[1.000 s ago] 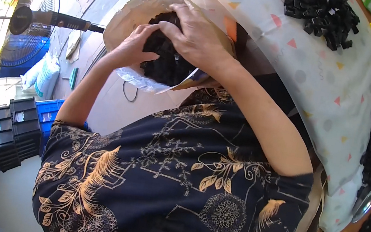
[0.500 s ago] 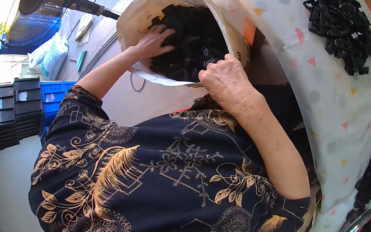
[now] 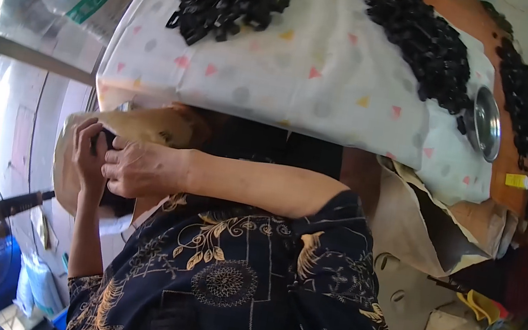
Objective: Sorting and inspecting small black plastic components on a table in a production environment.
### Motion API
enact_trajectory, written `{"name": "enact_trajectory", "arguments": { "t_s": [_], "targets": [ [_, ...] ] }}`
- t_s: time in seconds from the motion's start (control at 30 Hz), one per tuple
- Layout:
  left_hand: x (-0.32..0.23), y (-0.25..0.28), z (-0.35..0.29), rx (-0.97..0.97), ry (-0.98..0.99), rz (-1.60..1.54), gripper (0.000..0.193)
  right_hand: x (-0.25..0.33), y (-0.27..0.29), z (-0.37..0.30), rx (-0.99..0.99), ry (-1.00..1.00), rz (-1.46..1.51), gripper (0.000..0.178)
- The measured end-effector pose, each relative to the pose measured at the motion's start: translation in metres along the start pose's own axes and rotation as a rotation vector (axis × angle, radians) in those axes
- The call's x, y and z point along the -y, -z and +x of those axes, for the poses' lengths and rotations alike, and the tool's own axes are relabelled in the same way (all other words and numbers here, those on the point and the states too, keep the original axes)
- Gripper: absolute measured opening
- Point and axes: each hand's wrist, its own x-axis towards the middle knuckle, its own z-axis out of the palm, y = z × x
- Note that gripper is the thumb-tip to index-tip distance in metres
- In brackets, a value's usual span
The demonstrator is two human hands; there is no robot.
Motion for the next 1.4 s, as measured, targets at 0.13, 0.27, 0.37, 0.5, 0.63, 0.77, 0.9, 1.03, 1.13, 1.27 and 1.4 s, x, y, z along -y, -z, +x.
{"name": "enact_trajectory", "arguments": {
  "t_s": [0.13, 0.27, 0.37, 0.5, 0.63, 0.77, 0.9, 1.03, 1.13, 1.27, 1.4],
  "targets": [
    [-0.043, -0.018, 0.056, 0.058, -0.187, -0.151, 0.025, -0.032, 0.064, -0.051, -0.091, -0.364, -0.088, 0.008],
    [-0.053, -0.088, 0.107, 0.268, -0.196, -0.151, 0.050, -0.061, 0.122, -0.135, -0.204, -0.716, -0.266, 0.017],
    [-0.013, -0.156, 0.137, 0.181, 0.041, -0.197, 0.058, -0.062, 0.143, -0.178, -0.198, -0.932, -0.317, 0.023],
    [-0.019, -0.195, 0.159, 0.115, 0.124, -0.276, 0.064, -0.073, 0.146, -0.205, -0.221, -1.064, -0.377, 0.027],
    [-0.054, -0.213, 0.158, 0.186, 0.007, -0.215, 0.063, -0.095, 0.159, -0.205, -0.188, -1.082, -0.362, 0.028],
    [-0.072, -0.227, 0.162, 0.201, -0.016, -0.156, 0.062, -0.124, 0.200, -0.222, -0.026, -1.018, -0.655, 0.027],
    [-0.086, -0.228, 0.167, 0.194, -0.011, -0.116, 0.060, -0.162, 0.247, -0.255, 0.341, -0.906, -1.028, 0.026],
    [-0.098, -0.221, 0.169, 0.053, -0.064, -0.177, 0.051, -0.178, 0.272, -0.277, 0.612, -0.892, -1.126, 0.018],
    [-0.102, -0.210, 0.158, -0.015, -0.151, -0.232, 0.044, -0.184, 0.272, -0.278, 0.574, -0.863, -1.069, 0.014],
    [-0.123, -0.193, 0.151, 0.162, -0.379, -0.027, 0.043, -0.162, 0.258, -0.269, 0.422, -0.968, -0.752, 0.017],
    [-0.125, -0.202, 0.163, 0.127, -0.371, -0.077, 0.040, -0.135, 0.241, -0.260, 0.177, -0.966, -0.714, 0.028]
  ]
}}
